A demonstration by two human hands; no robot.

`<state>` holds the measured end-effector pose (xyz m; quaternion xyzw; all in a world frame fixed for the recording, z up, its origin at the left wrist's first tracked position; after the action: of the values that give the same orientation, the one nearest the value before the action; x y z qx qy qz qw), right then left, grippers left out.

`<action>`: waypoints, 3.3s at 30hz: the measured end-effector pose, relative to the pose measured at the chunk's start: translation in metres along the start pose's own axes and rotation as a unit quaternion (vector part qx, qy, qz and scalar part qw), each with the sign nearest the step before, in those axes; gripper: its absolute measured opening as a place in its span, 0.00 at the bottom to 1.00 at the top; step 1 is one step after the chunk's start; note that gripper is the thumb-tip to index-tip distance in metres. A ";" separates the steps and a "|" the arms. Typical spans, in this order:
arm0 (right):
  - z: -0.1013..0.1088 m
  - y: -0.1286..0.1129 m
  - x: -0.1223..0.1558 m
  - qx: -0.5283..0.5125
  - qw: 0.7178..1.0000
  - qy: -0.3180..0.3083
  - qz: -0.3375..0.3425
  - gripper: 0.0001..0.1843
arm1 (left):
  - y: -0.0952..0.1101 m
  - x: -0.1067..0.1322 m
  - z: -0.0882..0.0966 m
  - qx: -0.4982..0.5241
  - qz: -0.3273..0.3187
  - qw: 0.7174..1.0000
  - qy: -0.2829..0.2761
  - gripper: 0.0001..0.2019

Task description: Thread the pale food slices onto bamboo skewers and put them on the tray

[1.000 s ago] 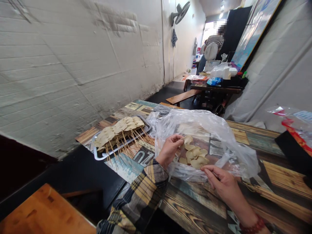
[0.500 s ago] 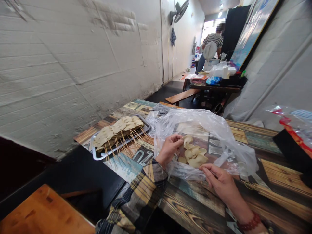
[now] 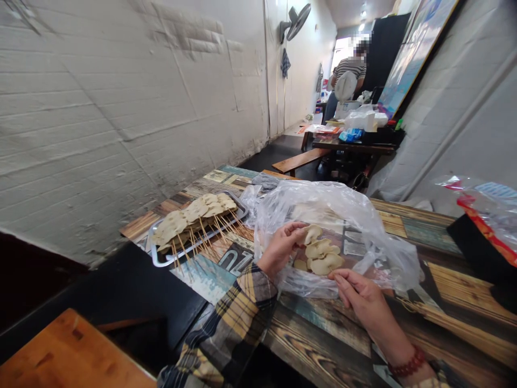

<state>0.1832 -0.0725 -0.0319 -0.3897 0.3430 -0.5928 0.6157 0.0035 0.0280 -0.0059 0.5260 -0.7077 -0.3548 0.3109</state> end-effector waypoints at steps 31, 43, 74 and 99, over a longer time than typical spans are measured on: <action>-0.001 -0.014 0.003 0.140 0.979 0.103 0.105 0.19 | -0.015 0.004 -0.009 0.085 0.086 0.993 -0.008 0.20; -0.001 -0.010 -0.001 0.027 0.994 0.095 0.042 0.23 | -0.017 0.009 -0.018 0.104 0.127 0.984 -0.073 0.22; 0.006 -0.014 -0.001 0.138 0.972 0.179 0.065 0.23 | -0.025 0.013 -0.023 0.017 0.104 0.993 -0.050 0.17; 0.000 -0.020 0.002 0.088 0.983 0.148 0.062 0.21 | -0.020 0.013 -0.030 0.107 0.069 0.991 -0.025 0.25</action>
<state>0.1743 -0.0741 -0.0140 -0.2199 0.4000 -0.6322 0.6261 0.0355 0.0063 -0.0050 0.4971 -0.7839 -0.2676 0.2584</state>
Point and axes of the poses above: each hand's wrist, its own x-axis away from the middle knuckle, its own z-axis out of the back of the hand, y = z × x, the point moved 4 cm from there along -x, towards the middle knuckle, and after that the axes turned 12 degrees about x, right-handed, at the moved point
